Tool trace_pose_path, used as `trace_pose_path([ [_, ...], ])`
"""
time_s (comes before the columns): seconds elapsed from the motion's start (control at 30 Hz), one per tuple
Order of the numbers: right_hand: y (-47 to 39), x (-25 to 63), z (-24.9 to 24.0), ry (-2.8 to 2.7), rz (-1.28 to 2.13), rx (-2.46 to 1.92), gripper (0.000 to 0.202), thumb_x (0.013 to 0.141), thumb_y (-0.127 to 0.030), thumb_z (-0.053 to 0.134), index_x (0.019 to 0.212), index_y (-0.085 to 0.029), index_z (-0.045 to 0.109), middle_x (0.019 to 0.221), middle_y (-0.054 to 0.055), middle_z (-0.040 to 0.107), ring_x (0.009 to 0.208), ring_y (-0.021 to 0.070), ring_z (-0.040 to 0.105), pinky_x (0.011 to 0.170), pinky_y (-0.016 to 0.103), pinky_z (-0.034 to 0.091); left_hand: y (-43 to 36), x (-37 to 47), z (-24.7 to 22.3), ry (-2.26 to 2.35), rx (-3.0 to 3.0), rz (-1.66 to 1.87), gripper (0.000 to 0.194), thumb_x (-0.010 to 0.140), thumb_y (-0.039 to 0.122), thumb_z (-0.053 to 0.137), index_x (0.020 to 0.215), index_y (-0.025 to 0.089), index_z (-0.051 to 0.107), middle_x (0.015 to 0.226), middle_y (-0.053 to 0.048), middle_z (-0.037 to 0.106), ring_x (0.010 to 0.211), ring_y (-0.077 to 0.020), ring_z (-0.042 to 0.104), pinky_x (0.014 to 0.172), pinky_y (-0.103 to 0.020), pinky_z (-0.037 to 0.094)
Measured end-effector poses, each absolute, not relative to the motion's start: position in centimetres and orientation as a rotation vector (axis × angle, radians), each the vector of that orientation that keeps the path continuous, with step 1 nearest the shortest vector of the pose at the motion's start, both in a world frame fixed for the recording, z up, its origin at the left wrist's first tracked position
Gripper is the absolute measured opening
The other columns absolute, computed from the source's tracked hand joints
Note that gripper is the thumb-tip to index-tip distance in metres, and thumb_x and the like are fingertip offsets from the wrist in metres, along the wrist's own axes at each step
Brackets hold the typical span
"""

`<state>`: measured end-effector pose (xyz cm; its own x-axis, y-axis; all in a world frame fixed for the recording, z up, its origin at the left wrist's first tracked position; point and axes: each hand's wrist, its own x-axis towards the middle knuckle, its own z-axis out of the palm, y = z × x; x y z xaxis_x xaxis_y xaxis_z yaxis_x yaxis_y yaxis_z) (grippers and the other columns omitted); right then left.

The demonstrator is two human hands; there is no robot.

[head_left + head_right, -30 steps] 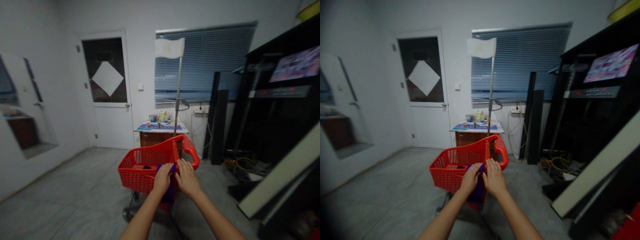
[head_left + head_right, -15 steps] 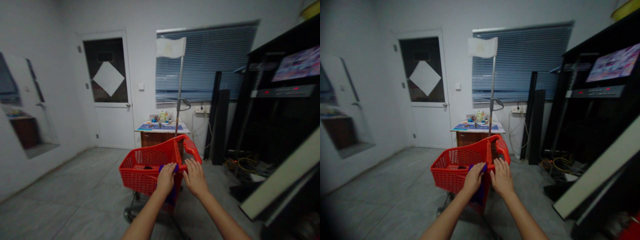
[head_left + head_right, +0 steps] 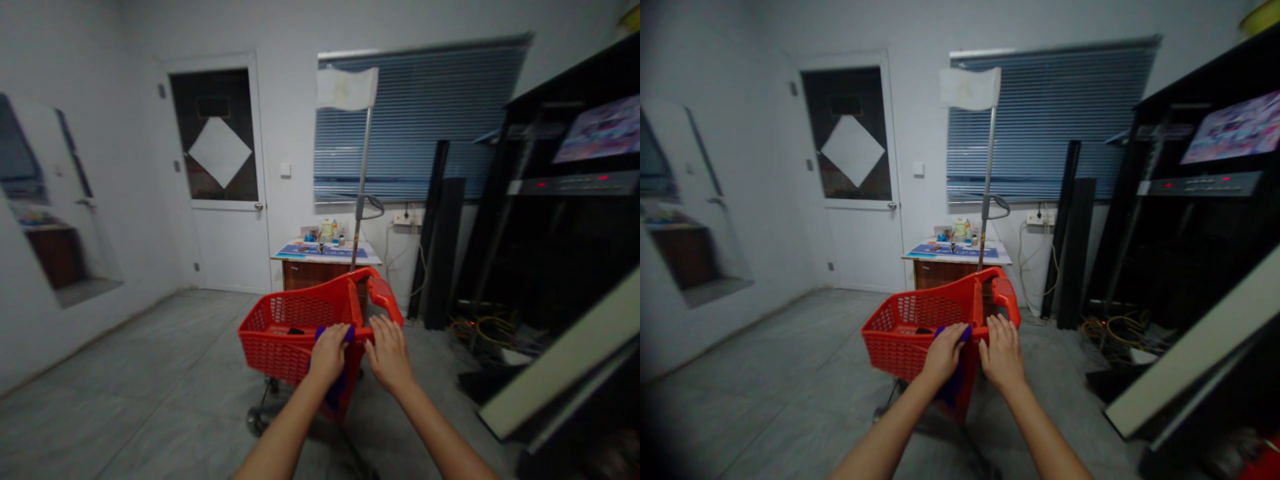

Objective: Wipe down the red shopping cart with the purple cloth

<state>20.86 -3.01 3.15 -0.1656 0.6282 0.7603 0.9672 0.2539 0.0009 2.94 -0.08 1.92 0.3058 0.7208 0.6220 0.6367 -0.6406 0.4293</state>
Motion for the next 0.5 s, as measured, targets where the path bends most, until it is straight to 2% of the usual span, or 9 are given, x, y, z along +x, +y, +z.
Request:
trace_pose_path([
  [0.17, -3.2, 20.6, 3.3, -1.892, -0.663, -1.46, 0.048, 0.093, -0.031, 0.037, 0.136, -0.011, 0.048, 0.135, 0.014, 0.054, 0.133, 0.0259, 0.038, 0.114, 0.046, 0.023, -0.3, 5.0, 3.3, 1.218, 2.491, 1.224, 0.046, 0.086, 0.01, 0.052, 0.13, 0.023, 0.056, 0.13, -0.007, 0.062, 0.12, -0.0234, 0.056, 0.109, -0.047, 0.04],
  [0.33, -3.3, 20.5, 3.4, -1.924, -0.656, -1.47, 0.049, 0.092, -0.03, 0.038, 0.136, -0.009, 0.047, 0.136, 0.014, 0.053, 0.133, 0.0258, 0.038, 0.114, 0.045, 0.023, -0.1, 2.8, 1.6, 1.199, 2.437, 1.307, 0.05, 0.086, 0.007, 0.048, 0.133, 0.025, 0.053, 0.133, -0.005, 0.06, 0.125, -0.0208, 0.053, 0.111, -0.048, 0.037],
  [0.5, -3.3, 19.8, 3.2, -1.908, -0.659, -1.468, 0.052, 0.092, -0.032, 0.039, 0.139, -0.01, 0.044, 0.137, 0.014, 0.053, 0.133, 0.0271, 0.037, 0.114, 0.047, 0.022, -0.3, 2.3, 1.7, 1.293, 2.408, 1.282, 0.049, 0.085, 0.007, 0.047, 0.131, 0.022, 0.055, 0.133, -0.007, 0.06, 0.125, -0.0224, 0.052, 0.11, -0.048, 0.038],
])
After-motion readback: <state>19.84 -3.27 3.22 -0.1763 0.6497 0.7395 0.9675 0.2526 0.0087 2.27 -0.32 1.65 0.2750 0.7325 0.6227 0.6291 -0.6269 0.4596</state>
